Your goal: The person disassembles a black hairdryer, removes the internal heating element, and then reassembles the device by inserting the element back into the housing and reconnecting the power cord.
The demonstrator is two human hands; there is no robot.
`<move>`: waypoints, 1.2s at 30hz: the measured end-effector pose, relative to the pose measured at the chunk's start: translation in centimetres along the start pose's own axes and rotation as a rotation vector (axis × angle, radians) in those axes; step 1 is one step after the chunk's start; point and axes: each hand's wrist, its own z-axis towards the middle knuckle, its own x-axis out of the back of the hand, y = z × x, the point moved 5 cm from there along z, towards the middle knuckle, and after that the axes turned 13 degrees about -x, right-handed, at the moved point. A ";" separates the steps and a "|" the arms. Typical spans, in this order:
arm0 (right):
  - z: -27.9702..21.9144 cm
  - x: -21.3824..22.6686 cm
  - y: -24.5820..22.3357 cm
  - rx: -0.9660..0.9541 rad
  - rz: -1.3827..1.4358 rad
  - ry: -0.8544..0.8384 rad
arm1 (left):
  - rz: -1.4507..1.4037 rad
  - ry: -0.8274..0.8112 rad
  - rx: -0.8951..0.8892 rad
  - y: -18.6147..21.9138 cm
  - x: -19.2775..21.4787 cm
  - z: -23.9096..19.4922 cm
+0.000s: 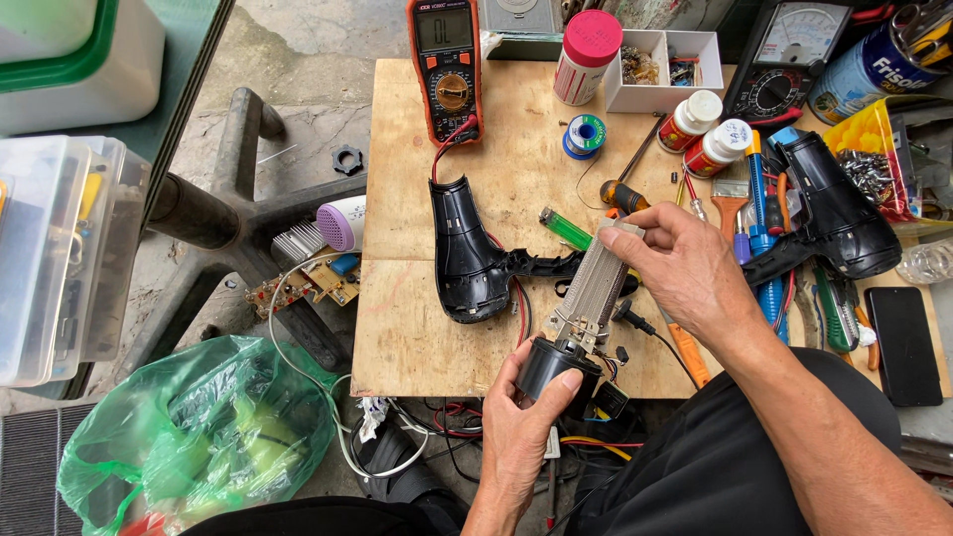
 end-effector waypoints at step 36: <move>-0.5 -0.7 0.5 -0.022 0.000 -0.047 | 0.030 -0.003 -0.017 -0.1 0.7 0.3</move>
